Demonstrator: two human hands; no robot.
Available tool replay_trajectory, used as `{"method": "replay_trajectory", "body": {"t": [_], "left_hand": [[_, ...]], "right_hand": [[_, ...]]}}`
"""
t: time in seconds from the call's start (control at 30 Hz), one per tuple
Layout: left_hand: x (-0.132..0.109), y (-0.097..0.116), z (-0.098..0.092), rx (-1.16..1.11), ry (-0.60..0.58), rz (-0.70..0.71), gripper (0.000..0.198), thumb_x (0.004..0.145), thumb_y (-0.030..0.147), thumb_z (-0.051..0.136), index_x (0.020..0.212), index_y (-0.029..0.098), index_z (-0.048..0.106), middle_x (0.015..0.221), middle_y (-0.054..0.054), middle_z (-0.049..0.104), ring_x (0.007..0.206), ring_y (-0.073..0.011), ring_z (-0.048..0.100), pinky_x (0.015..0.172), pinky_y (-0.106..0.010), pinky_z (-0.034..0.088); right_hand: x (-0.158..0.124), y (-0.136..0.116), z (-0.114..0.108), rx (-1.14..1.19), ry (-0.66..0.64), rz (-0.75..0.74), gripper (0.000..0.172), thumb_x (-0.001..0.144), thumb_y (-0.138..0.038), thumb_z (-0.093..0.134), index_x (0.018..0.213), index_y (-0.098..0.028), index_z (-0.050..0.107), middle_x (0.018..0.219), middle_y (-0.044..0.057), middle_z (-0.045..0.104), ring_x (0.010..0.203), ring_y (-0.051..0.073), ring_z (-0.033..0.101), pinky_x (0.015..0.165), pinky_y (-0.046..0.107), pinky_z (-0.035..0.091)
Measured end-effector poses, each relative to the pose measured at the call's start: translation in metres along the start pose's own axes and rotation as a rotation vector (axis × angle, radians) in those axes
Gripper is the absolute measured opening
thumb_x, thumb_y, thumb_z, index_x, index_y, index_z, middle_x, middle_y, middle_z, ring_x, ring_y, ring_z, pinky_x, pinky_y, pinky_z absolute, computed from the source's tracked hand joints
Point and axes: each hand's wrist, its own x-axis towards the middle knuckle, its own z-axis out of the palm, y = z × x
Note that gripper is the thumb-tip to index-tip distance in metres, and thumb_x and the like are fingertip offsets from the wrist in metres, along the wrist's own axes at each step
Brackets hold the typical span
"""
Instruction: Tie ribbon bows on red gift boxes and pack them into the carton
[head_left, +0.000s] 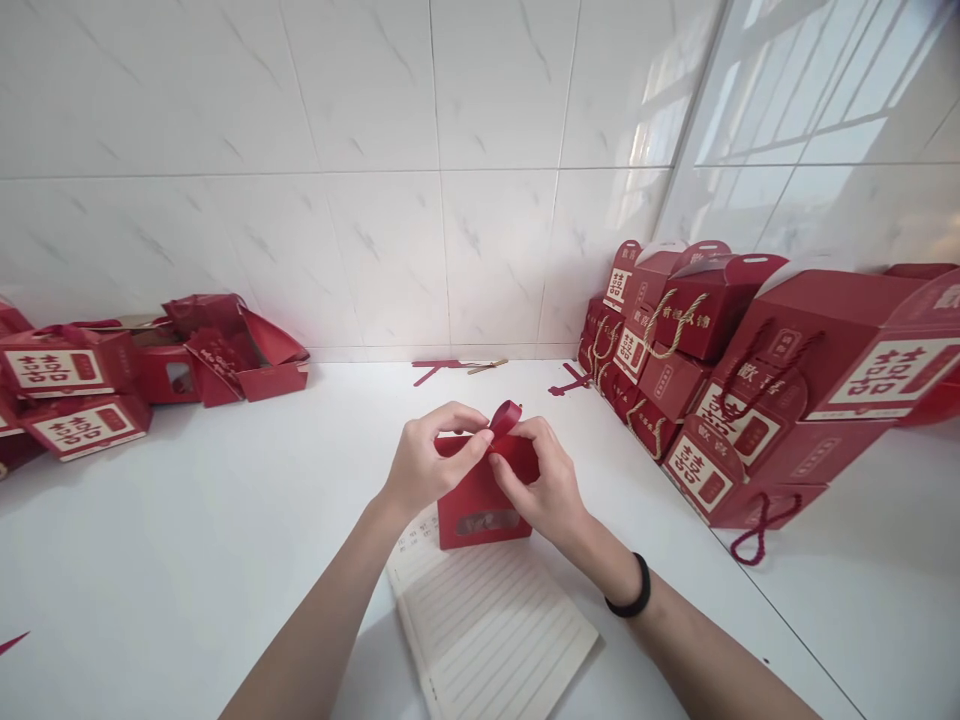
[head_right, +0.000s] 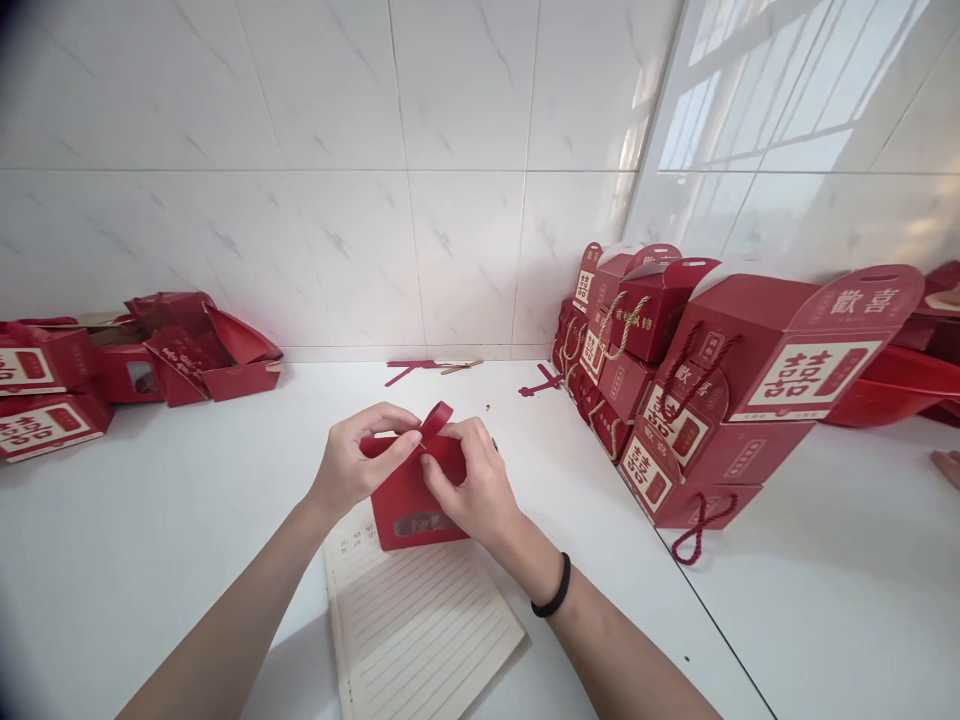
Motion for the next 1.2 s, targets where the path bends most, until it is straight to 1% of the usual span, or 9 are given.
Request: {"method": "replay_trajectory", "body": {"t": [0.1, 0.2, 0.3, 0.37, 0.53, 0.7, 0.83, 1.03, 1.2], "left_hand": [[-0.001, 0.000, 0.002, 0.004, -0.014, -0.052, 0.005, 0.076, 0.026, 0.062, 0.076, 0.021, 0.061, 0.070, 0.001, 0.065, 0.068, -0.0137, 0.064, 0.064, -0.023, 0.053], [-0.003, -0.003, 0.007, -0.002, 0.024, -0.020, 0.006, 0.078, 0.026, 0.060, 0.074, 0.021, 0.062, 0.072, 0.001, 0.066, 0.068, -0.0137, 0.064, 0.065, -0.024, 0.054], [-0.005, -0.005, 0.010, -0.015, 0.018, 0.028, 0.011, 0.081, 0.024, 0.057, 0.083, 0.022, 0.067, 0.080, 0.000, 0.069, 0.073, -0.0137, 0.065, 0.067, -0.023, 0.054], [-0.005, -0.006, 0.011, -0.026, 0.005, 0.053, 0.015, 0.081, 0.022, 0.056, 0.087, 0.023, 0.069, 0.082, 0.000, 0.071, 0.073, -0.0135, 0.066, 0.067, -0.023, 0.055], [-0.005, -0.009, 0.009, -0.049, 0.004, 0.074, 0.017, 0.081, 0.021, 0.056, 0.087, 0.025, 0.071, 0.080, 0.000, 0.071, 0.071, -0.0138, 0.066, 0.063, -0.023, 0.055], [-0.005, -0.010, 0.009, -0.082, 0.032, 0.084, 0.016, 0.078, 0.021, 0.058, 0.086, 0.026, 0.071, 0.082, 0.000, 0.071, 0.070, -0.0139, 0.065, 0.061, -0.022, 0.055], [-0.005, -0.010, 0.010, -0.071, 0.044, 0.072, 0.015, 0.078, 0.025, 0.058, 0.084, 0.027, 0.071, 0.080, 0.001, 0.070, 0.068, -0.0145, 0.065, 0.060, -0.023, 0.056], [-0.005, -0.012, 0.011, -0.045, 0.075, 0.080, 0.017, 0.079, 0.025, 0.055, 0.086, 0.027, 0.071, 0.083, 0.000, 0.071, 0.073, -0.0158, 0.065, 0.063, -0.025, 0.056], [-0.005, -0.011, 0.010, -0.072, 0.044, 0.078, 0.021, 0.080, 0.021, 0.052, 0.087, 0.024, 0.071, 0.081, -0.002, 0.070, 0.072, -0.0156, 0.065, 0.064, -0.025, 0.056]], "right_hand": [[0.000, -0.001, -0.001, -0.003, 0.012, 0.013, 0.007, 0.085, -0.021, 0.051, 0.090, -0.022, 0.047, 0.079, 0.001, 0.052, 0.070, 0.016, 0.052, 0.060, 0.028, 0.045], [-0.001, 0.000, -0.001, -0.015, 0.039, 0.041, 0.005, 0.085, -0.021, 0.050, 0.089, -0.022, 0.047, 0.078, 0.001, 0.052, 0.069, 0.016, 0.052, 0.059, 0.029, 0.045], [-0.002, -0.001, 0.000, -0.013, 0.055, 0.070, 0.006, 0.085, -0.020, 0.050, 0.091, -0.022, 0.048, 0.079, 0.001, 0.053, 0.070, 0.016, 0.053, 0.061, 0.029, 0.046], [-0.002, -0.001, 0.001, 0.007, 0.059, 0.075, 0.009, 0.085, -0.019, 0.051, 0.093, -0.022, 0.049, 0.081, 0.002, 0.054, 0.073, 0.016, 0.054, 0.064, 0.030, 0.046], [-0.003, 0.000, 0.004, 0.034, 0.076, 0.068, 0.013, 0.084, -0.016, 0.051, 0.095, -0.022, 0.049, 0.083, 0.002, 0.054, 0.075, 0.015, 0.054, 0.065, 0.029, 0.045], [-0.002, 0.000, 0.004, 0.028, 0.081, 0.076, 0.013, 0.084, -0.018, 0.050, 0.096, -0.022, 0.049, 0.083, 0.002, 0.055, 0.076, 0.016, 0.055, 0.064, 0.030, 0.046], [-0.001, -0.001, 0.004, 0.035, 0.087, 0.096, 0.011, 0.084, -0.020, 0.050, 0.095, -0.023, 0.049, 0.084, 0.002, 0.055, 0.076, 0.017, 0.055, 0.065, 0.031, 0.047], [-0.002, 0.001, 0.005, 0.038, 0.089, 0.098, 0.011, 0.084, -0.021, 0.050, 0.095, -0.023, 0.050, 0.084, 0.002, 0.056, 0.078, 0.017, 0.055, 0.067, 0.031, 0.047], [-0.002, 0.001, 0.004, 0.030, 0.084, 0.103, 0.010, 0.085, -0.021, 0.050, 0.095, -0.022, 0.050, 0.084, 0.002, 0.056, 0.077, 0.017, 0.056, 0.067, 0.030, 0.047]]}}
